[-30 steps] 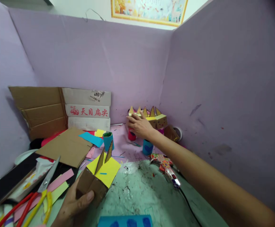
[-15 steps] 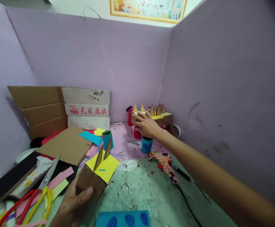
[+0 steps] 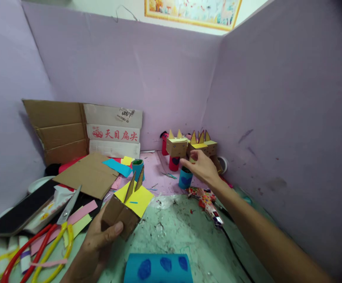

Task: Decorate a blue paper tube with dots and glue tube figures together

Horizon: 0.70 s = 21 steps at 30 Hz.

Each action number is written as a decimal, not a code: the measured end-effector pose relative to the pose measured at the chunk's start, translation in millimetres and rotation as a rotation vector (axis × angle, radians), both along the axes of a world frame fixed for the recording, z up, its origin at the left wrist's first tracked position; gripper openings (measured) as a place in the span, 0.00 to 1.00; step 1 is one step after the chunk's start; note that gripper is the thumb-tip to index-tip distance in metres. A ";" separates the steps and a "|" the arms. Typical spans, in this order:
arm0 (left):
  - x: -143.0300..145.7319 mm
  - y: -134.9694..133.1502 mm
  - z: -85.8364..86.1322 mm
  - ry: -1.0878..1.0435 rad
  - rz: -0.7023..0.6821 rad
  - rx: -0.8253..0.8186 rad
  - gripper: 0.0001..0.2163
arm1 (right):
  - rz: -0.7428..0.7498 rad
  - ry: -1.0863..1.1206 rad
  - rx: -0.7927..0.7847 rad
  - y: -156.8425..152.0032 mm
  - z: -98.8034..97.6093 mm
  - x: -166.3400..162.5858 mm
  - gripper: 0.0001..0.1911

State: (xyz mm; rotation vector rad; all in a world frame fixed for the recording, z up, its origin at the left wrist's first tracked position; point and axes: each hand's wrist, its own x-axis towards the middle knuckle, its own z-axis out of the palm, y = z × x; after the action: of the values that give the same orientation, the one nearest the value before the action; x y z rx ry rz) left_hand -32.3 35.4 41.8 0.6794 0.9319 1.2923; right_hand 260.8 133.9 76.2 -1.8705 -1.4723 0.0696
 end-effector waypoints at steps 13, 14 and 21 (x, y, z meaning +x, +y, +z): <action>-5.6 6.9 -5.9 0.006 -0.021 0.077 0.38 | 0.061 0.387 0.057 -25.4 -14.7 -8.3 0.24; -5.6 7.0 -6.5 0.008 -0.024 0.081 0.37 | 0.100 0.494 0.139 -35.7 -11.1 -12.6 0.25; -7.1 7.7 -8.2 -0.139 -0.036 -0.004 0.30 | 0.402 1.260 0.158 -86.1 -30.8 -56.0 0.26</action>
State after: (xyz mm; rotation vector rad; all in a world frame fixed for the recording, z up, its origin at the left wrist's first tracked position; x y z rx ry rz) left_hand -39.4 43.1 33.6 0.5928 0.8062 1.2882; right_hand 204.8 47.8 45.4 -0.9519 -0.8381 1.0681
